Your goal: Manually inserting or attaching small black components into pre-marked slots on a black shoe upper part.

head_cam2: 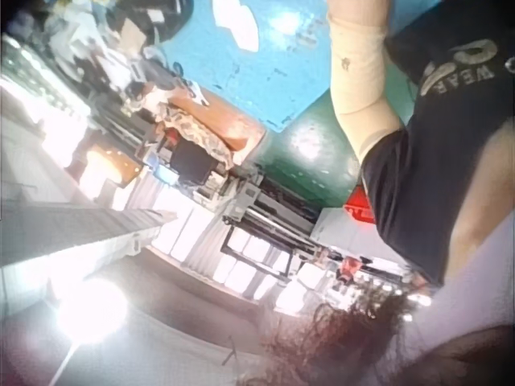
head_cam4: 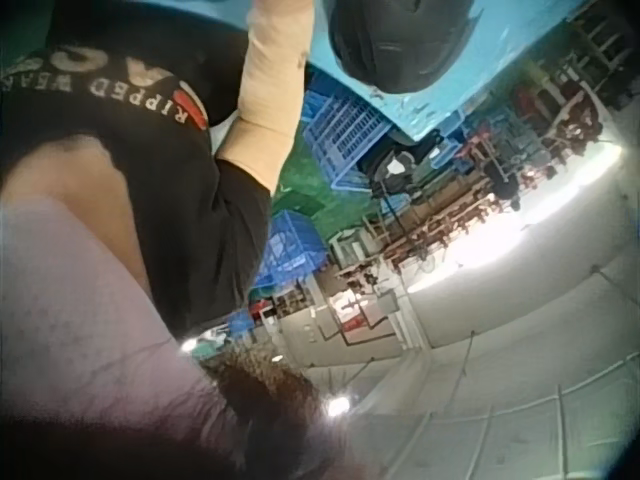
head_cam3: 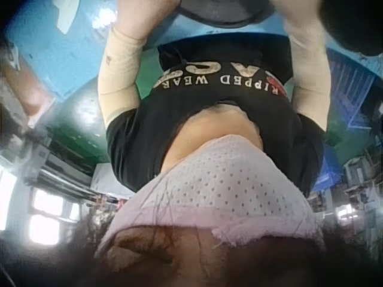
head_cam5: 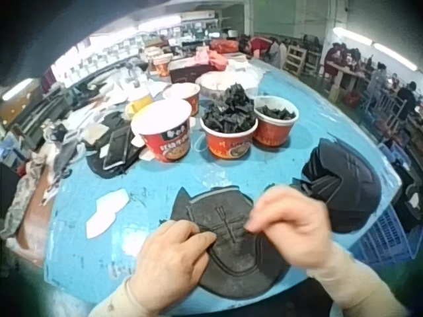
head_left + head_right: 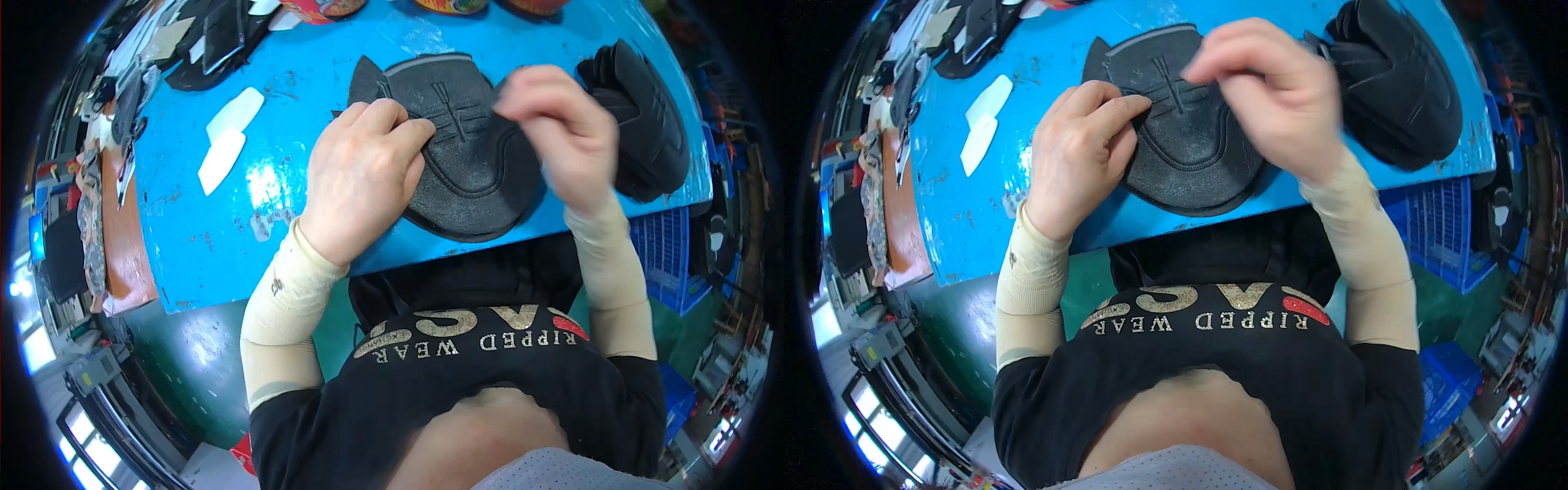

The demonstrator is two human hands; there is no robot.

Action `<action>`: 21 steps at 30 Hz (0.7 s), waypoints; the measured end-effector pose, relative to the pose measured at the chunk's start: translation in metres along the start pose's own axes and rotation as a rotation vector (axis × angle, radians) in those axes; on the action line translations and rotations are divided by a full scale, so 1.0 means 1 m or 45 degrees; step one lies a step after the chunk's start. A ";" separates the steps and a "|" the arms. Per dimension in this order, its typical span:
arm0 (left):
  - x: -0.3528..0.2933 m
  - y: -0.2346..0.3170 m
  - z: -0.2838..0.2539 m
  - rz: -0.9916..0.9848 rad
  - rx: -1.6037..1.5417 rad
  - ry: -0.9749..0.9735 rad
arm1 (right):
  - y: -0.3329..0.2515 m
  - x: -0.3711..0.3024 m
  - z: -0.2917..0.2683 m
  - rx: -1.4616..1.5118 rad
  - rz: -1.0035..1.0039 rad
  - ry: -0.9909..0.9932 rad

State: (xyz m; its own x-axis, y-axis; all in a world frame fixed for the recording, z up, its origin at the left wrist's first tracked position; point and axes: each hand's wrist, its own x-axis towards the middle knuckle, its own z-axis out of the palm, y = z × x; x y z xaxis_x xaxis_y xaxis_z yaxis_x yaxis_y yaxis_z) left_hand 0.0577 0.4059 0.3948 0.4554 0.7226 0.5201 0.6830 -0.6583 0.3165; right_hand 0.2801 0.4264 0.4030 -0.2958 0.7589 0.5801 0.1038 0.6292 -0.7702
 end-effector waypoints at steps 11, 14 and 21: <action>0.028 -0.024 -0.003 -0.341 -0.245 0.083 | -0.074 -0.034 -0.040 2.013 -0.597 -0.661; 0.030 -0.022 0.004 -0.289 -0.237 0.105 | -0.076 -0.051 -0.054 1.974 -0.494 -0.625; 0.008 -0.032 0.023 -0.190 -0.180 0.104 | -0.094 -0.015 -0.088 1.799 -0.583 -0.893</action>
State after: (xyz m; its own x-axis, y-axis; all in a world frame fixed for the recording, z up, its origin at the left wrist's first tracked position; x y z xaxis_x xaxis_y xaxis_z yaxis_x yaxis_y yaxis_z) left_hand 0.0522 0.4376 0.3702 0.3038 0.7983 0.5200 0.6500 -0.5727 0.4995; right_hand 0.3584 0.3702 0.4903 -0.4435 0.0961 0.8911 -0.8888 -0.1751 -0.4234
